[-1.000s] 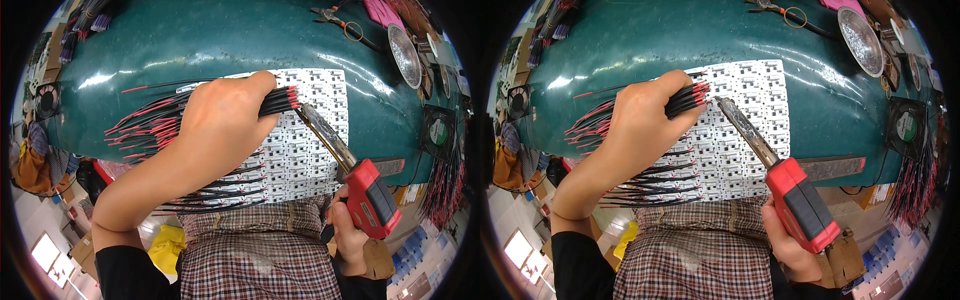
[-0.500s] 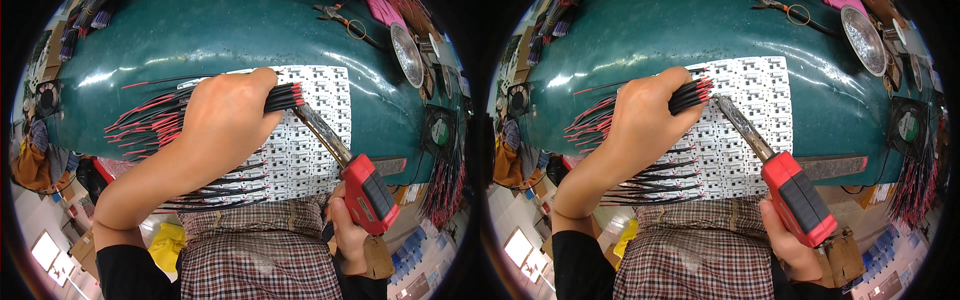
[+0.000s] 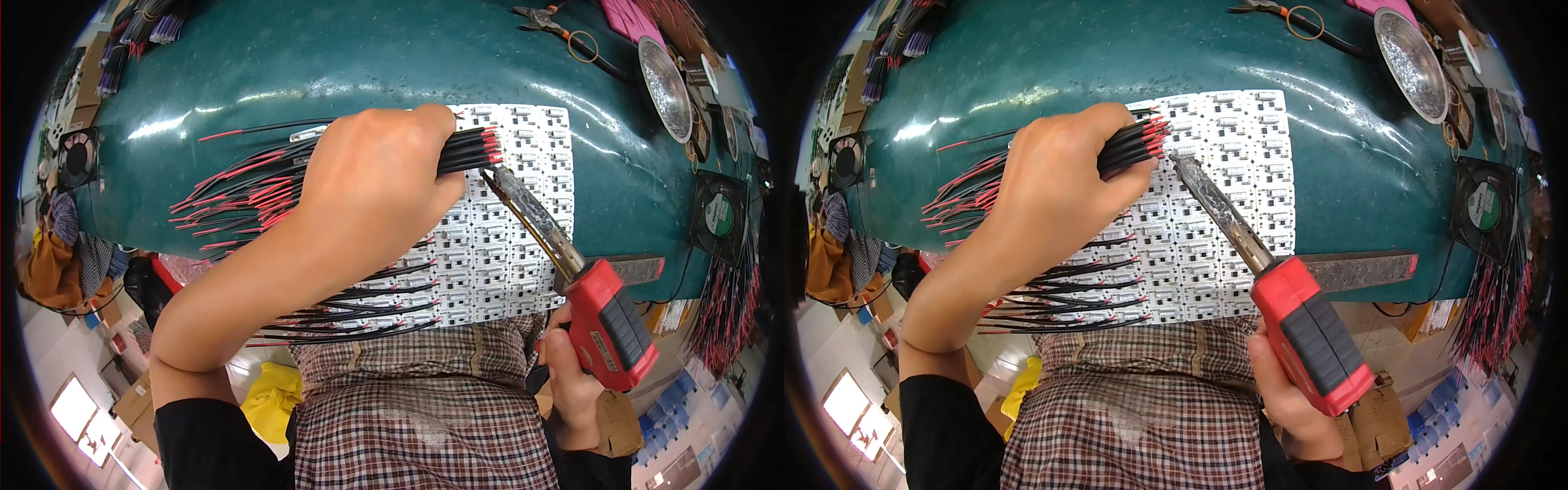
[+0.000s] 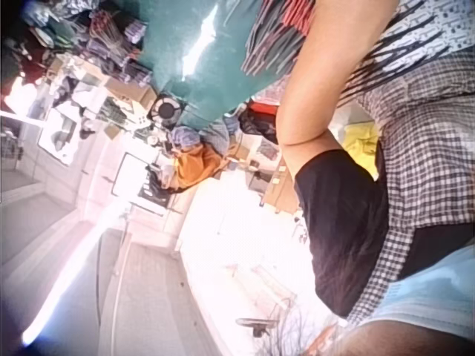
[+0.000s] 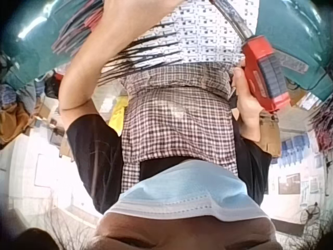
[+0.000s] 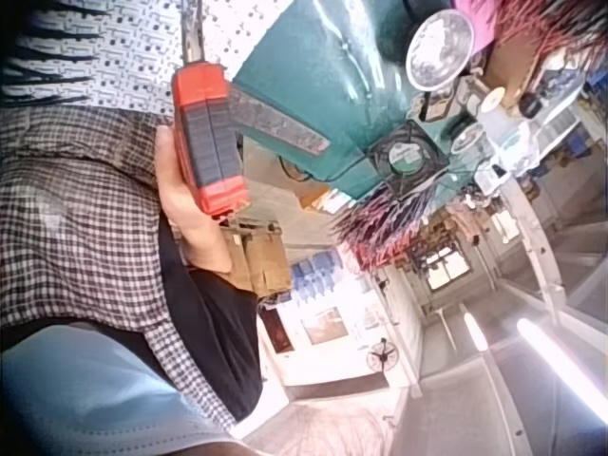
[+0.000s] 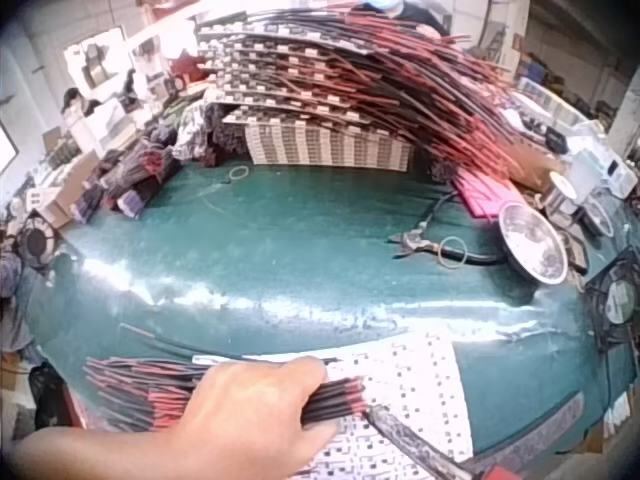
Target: The person solders wire leads onto circuit boards on a panel using a soldering iron, attaching the wires one by one.
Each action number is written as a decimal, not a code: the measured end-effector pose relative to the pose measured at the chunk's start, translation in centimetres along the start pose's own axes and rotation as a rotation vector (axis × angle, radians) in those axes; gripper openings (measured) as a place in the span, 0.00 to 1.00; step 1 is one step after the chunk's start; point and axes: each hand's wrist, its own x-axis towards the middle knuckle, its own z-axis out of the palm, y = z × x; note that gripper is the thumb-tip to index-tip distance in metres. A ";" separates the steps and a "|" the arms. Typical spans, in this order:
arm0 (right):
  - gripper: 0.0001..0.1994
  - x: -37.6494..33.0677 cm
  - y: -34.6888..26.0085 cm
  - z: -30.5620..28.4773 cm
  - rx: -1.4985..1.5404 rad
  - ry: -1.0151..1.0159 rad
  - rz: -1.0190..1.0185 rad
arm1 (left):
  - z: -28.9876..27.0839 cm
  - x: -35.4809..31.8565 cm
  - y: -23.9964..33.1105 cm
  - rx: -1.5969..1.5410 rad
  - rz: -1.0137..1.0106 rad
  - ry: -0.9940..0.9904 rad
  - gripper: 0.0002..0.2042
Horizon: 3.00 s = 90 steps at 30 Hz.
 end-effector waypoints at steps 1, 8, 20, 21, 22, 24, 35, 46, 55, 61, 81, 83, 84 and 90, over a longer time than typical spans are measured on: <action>0.11 0.0 0.0 0.0 0.005 -0.007 0.007 | -0.1 0.1 -0.1 -0.031 -0.012 -0.021 0.11; 0.08 0.1 0.3 0.0 0.039 -0.024 0.036 | -0.3 0.8 -0.6 -0.076 -0.002 -0.060 0.12; 0.12 -0.1 1.0 -0.9 -0.077 -0.080 -0.079 | -0.3 1.0 -0.7 -0.064 -0.002 -0.085 0.10; 0.12 -0.2 0.9 -0.8 -0.076 -0.081 -0.080 | -0.2 1.0 -0.7 -0.063 -0.004 -0.084 0.10; 0.14 -0.3 0.5 -0.8 -0.013 -0.062 -0.031 | -0.2 1.1 -0.7 -0.060 -0.003 -0.078 0.10; 0.16 -0.5 0.4 -0.8 0.047 -0.037 0.020 | -0.2 1.2 -0.6 -0.061 0.002 -0.073 0.10; 0.17 -0.6 0.7 -0.7 0.086 0.005 0.050 | -1.2 0.8 -0.9 -0.194 -0.106 -0.178 0.10; 0.14 -1.1 0.4 -0.6 0.176 0.071 0.022 | -3.2 0.1 0.9 0.015 -0.006 0.155 0.08; 0.15 -2.0 1.0 -1.4 0.129 0.004 0.023 | -1.4 -1.1 1.4 -0.125 -0.078 -0.090 0.10; 0.13 -2.1 1.0 -1.1 0.083 -0.067 0.122 | 0.0 -1.5 1.1 -0.039 -0.023 -0.058 0.10; 0.05 -1.2 0.9 -0.3 0.002 -0.094 0.092 | 0.3 -1.5 0.9 -0.030 -0.009 -0.052 0.10; 0.06 -1.3 0.9 -0.4 0.042 -0.068 0.041 | 0.4 -1.5 0.9 -0.027 0.003 -0.042 0.10; 0.06 -1.4 0.8 -0.4 0.041 -0.069 0.041 | 0.4 -1.5 0.9 -0.027 0.002 -0.041 0.10; 0.07 -1.7 0.9 -0.8 0.001 -0.074 0.087 | 0.5 -1.4 0.6 0.002 -0.007 -0.035 0.10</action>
